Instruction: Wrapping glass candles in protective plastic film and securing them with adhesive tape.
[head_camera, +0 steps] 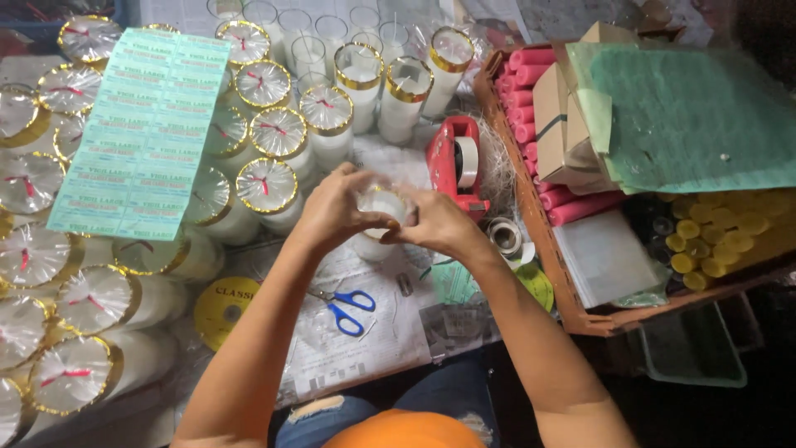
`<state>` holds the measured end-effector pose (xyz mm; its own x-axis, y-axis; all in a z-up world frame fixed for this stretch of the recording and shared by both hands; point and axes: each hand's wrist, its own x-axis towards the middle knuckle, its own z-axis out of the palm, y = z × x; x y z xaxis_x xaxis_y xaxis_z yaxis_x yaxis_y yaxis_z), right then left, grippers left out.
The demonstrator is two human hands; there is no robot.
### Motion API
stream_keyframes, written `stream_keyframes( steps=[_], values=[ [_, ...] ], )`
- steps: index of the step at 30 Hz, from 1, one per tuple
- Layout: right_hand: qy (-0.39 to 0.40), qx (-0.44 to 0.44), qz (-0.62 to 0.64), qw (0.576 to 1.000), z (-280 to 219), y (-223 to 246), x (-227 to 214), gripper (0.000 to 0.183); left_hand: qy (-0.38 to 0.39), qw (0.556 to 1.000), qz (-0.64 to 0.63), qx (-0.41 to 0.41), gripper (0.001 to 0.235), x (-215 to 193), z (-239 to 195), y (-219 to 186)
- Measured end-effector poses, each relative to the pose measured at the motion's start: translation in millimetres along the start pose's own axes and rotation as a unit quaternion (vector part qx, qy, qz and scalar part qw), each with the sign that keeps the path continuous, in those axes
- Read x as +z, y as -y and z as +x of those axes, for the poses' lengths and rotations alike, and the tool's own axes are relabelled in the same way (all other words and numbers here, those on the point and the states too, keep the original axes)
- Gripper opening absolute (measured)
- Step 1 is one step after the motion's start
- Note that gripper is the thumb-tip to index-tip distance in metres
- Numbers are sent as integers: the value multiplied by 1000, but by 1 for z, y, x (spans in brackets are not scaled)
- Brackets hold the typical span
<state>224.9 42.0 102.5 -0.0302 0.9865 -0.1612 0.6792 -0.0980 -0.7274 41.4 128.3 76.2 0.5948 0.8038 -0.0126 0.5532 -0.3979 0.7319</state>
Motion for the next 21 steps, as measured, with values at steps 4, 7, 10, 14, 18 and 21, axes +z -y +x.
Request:
stream_keyframes(
  steps=[4,7,10,14,18,21],
  values=[
    [7,58,-37,998,8,31,10,38,-6,1000,-24,-9,29,22,11,13],
    [-54,15,108,993,26,-18,35,30,-39,997,-55,39,17,29,14,16],
    [-45,2,185,982,49,-72,62,16,-65,993,-36,90,30,44,14,23],
    [-77,-11,97,992,66,-109,80,17,-91,985,-28,144,20,39,-2,4],
    [-5,-36,229,973,41,-43,50,17,-109,961,-194,166,44,10,-17,-2],
    [23,-79,67,994,39,-18,20,13,-29,976,-182,117,114,17,-11,23]
  ],
)
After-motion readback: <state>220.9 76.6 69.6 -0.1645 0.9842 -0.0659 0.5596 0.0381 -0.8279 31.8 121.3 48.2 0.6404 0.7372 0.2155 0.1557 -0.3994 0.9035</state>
